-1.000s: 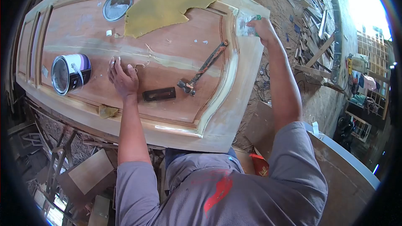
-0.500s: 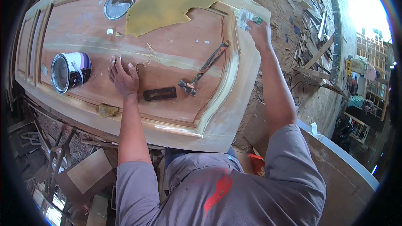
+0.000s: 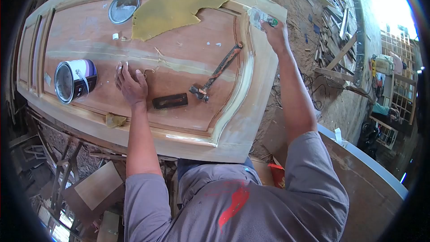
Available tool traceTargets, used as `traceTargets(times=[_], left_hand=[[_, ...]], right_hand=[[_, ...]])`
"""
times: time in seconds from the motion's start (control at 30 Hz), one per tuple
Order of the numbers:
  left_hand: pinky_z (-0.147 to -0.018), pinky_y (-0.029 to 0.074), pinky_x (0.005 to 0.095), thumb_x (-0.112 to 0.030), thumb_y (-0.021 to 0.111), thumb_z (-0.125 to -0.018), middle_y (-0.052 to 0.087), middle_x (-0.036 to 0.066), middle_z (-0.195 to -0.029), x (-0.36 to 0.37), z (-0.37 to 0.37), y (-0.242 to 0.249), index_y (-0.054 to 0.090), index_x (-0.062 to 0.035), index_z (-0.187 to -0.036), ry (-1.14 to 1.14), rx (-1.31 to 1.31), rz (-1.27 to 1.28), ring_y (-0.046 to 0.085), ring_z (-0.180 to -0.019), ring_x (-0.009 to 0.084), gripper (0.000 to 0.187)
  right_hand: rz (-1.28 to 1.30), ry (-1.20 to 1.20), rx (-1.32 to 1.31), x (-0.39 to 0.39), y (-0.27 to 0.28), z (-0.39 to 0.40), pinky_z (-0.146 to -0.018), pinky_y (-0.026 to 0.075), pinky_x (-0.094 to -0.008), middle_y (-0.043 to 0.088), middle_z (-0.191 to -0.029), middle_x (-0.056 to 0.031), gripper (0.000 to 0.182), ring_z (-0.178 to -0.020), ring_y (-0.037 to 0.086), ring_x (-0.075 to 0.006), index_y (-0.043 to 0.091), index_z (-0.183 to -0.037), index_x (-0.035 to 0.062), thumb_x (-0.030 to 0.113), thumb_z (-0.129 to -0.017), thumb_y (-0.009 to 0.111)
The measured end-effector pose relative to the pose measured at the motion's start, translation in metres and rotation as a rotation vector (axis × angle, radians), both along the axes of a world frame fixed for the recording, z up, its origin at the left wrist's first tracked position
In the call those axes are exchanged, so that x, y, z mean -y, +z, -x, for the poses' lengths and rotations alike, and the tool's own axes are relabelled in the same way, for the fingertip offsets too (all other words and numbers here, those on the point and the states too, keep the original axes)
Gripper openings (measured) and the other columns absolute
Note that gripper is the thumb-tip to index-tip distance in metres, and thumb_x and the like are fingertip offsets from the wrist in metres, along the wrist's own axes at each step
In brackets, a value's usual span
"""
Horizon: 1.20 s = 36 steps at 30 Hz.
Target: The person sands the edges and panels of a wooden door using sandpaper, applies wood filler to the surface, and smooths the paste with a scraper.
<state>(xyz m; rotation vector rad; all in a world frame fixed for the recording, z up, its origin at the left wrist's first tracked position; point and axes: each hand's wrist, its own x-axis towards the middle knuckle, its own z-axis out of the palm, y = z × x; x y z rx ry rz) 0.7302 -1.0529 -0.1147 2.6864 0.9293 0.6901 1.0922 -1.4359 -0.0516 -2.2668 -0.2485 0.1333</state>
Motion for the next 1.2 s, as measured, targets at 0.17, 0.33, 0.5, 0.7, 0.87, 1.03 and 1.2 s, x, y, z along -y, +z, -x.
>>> traceTargets(times=[0.17, 0.33, 0.5, 0.7, 0.87, 1.03, 1.2], left_hand=[[-0.120, 0.033, 0.0564, -0.031, 0.059, -0.098, 0.054, 0.024, -0.151, 0.000, 0.000, 0.000, 0.056, -0.0030, -0.144, -0.002, -0.001, -0.007, 0.046, -0.144, 0.0426, 0.053], [-0.120, 0.033, 0.0563, -0.030, 0.060, -0.098, 0.054, 0.024, -0.151, -0.001, -0.001, 0.000, 0.056, -0.0026, -0.144, -0.010, 0.001, -0.007, 0.046, -0.144, 0.0430, 0.054], [-0.120, 0.033, 0.0556, -0.030, 0.060, -0.098, 0.053, 0.024, -0.152, -0.002, 0.000, -0.003, 0.055, -0.0027, -0.145, -0.016, -0.007, -0.005, 0.046, -0.144, 0.0417, 0.054], [-0.120, 0.033, 0.0559, -0.030, 0.060, -0.098, 0.053, 0.023, -0.152, -0.001, -0.001, -0.004, 0.054, -0.0027, -0.146, -0.013, -0.001, -0.017, 0.047, -0.144, 0.0418, 0.055], [-0.119, 0.034, 0.0561, -0.030, 0.060, -0.098, 0.054, 0.023, -0.151, -0.001, -0.001, -0.002, 0.054, -0.0037, -0.145, -0.011, -0.007, -0.014, 0.047, -0.143, 0.0420, 0.055], [-0.120, 0.033, 0.0567, -0.029, 0.059, -0.097, 0.054, 0.025, -0.149, 0.000, -0.001, -0.001, 0.055, -0.0037, -0.143, -0.009, -0.005, 0.006, 0.046, -0.143, 0.0423, 0.053], [-0.119, 0.034, 0.0564, -0.030, 0.061, -0.097, 0.055, 0.024, -0.149, -0.001, -0.001, -0.002, 0.056, -0.0051, -0.144, -0.017, 0.009, -0.023, 0.048, -0.142, 0.0420, 0.053]], right_hand=[[-0.060, 0.079, -0.189, 0.010, 0.012, 0.004, -0.080, 0.054, -0.0338, 0.076, -0.092, -0.0106, 0.033, -0.083, 0.068, -0.0175, 0.076, -0.117, -0.0006, 0.017, -0.089, 0.078], [-0.178, 0.165, -0.337, 0.036, 0.033, -0.006, -0.074, 0.052, -0.0328, 0.074, -0.089, -0.0068, 0.036, -0.080, 0.065, -0.0150, 0.076, -0.115, -0.0019, 0.011, -0.082, 0.076], [0.104, 0.322, -0.490, 0.027, 0.065, 0.007, -0.077, 0.053, -0.0308, 0.069, -0.088, -0.0056, 0.073, -0.081, 0.065, -0.0151, 0.061, -0.149, 0.0079, 0.010, -0.077, 0.068], [0.223, 0.417, -0.584, 0.003, 0.048, 0.009, -0.075, 0.051, -0.0301, 0.065, -0.089, -0.0051, 0.094, -0.081, 0.062, -0.0153, 0.044, -0.164, 0.0204, 0.012, -0.074, 0.069], [-0.049, 0.279, -0.632, 0.015, 0.025, 0.022, -0.078, 0.049, -0.0303, 0.062, -0.088, -0.0049, 0.095, -0.082, 0.060, -0.0146, 0.042, -0.164, 0.0136, 0.013, -0.074, 0.072], [-0.090, 0.254, -0.654, 0.018, 0.016, 0.033, -0.078, 0.049, -0.0289, 0.061, -0.090, -0.0044, 0.093, -0.082, 0.060, -0.0143, 0.042, -0.165, 0.0212, 0.012, -0.076, 0.069], [-0.030, 0.325, -0.688, 0.022, 0.023, 0.027, -0.080, 0.049, -0.0285, 0.060, -0.092, -0.0040, 0.092, -0.083, 0.060, -0.0130, 0.043, -0.164, 0.0216, 0.011, -0.076, 0.068]])
